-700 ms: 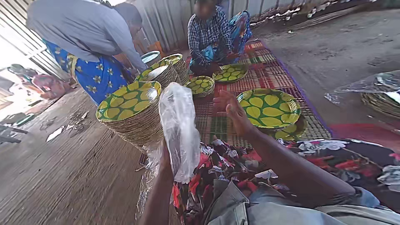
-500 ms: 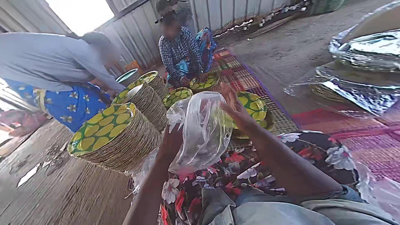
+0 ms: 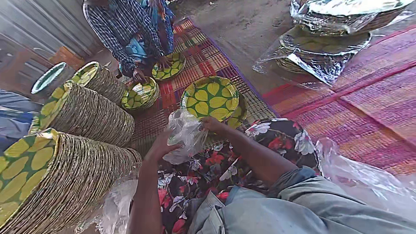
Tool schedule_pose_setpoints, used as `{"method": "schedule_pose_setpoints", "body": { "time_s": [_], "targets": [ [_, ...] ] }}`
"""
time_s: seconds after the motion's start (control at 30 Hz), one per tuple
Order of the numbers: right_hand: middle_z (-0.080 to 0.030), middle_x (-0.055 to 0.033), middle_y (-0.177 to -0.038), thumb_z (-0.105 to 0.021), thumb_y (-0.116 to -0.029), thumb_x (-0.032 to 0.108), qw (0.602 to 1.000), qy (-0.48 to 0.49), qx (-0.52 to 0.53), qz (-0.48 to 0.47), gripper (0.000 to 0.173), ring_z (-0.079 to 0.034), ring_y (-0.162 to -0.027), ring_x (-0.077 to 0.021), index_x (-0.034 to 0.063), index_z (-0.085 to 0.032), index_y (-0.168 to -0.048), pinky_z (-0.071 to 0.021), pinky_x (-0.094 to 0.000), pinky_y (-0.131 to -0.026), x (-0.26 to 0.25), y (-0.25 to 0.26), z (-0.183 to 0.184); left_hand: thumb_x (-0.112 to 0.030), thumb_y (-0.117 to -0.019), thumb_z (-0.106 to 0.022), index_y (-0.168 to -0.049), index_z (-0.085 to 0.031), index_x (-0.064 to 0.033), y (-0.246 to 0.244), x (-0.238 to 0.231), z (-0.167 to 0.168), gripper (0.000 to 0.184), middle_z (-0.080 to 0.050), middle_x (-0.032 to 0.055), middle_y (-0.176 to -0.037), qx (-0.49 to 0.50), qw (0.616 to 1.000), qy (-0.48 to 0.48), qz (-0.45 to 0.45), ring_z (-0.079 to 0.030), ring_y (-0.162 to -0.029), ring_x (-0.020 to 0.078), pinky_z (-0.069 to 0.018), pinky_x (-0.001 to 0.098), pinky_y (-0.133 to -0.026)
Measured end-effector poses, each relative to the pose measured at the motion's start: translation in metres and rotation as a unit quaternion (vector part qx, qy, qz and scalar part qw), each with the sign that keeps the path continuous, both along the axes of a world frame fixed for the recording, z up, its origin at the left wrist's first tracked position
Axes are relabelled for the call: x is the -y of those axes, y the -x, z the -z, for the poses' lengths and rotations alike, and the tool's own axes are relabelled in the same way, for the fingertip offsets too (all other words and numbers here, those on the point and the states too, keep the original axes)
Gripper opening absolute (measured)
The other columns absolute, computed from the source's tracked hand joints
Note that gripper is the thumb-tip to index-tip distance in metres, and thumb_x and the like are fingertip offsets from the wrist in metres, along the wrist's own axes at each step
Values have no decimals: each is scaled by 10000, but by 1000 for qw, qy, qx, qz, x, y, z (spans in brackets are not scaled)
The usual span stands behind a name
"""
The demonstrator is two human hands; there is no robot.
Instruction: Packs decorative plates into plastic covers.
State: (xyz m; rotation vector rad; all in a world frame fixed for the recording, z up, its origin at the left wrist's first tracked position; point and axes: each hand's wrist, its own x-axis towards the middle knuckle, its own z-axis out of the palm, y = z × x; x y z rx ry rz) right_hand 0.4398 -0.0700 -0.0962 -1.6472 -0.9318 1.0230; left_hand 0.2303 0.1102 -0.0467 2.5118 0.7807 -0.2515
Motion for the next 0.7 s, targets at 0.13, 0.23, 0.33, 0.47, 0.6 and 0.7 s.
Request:
{"method": "schedule_pose_setpoints", "body": {
  "time_s": [0.13,0.23,0.33,0.47,0.6,0.7],
  "targets": [
    [-677,-95,-964,-365,-1079,33,995,-31,-91,-7,308,-606,-798,-67,-57,-593,-1266,-519,-266,-760,-2,-5,-3,-271,-966,-707,-1498,-472,-6,-6,1,60,638,-540,253,-1453,-64,998,-19,4,-478,-1385,426,-316,599,-1171],
    [-650,-111,-1076,-418,-1084,98,991,-61,-110,39,303,-609,-894,-102,-18,-531,-1340,-519,-299,-816,-3,-6,-3,-160,-1054,-541,-1320,-636,14,-11,6,58,332,-647,271,-1287,-50,996,-51,-49,-596,-1248,449,-428,629,-1071],
    [-613,-195,-1322,-486,-1087,271,989,-74,-73,101,498,-608,-1168,-216,63,-388,-1529,-492,-405,-1002,-3,-16,-3,-267,-1098,-477,-1320,-608,24,-6,4,39,389,-683,298,-1110,69,981,-64,-172,-684,-1006,463,-509,648,-922],
    [-542,-228,-1474,-487,-1067,467,983,47,174,40,645,-505,-1383,-385,33,-424,-1539,-349,-606,-1152,2,-31,16,-290,-1094,-482,-1330,-602,-33,23,0,18,369,-681,293,-1086,157,949,-112,-248,-660,-1000,500,-480,699,-874],
    [-494,-234,-1516,-450,-1044,583,913,209,348,-40,723,-416,-1439,-442,75,-422,-1558,-228,-727,-1151,2,-19,39,-248,-1100,-434,-1391,-585,-53,48,-3,16,382,-658,303,-1228,190,925,-132,-303,-618,-1163,515,-432,719,-965],
    [-492,-243,-1506,-584,-1028,448,885,216,410,-55,670,-419,-1422,-458,49,-431,-1544,-245,-731,-1130,4,-16,52,-266,-1091,-458,-1431,-565,-81,60,-2,5,401,-663,320,-1203,162,921,-152,-321,-625,-1139,537,-441,729,-935]
  ]
}}
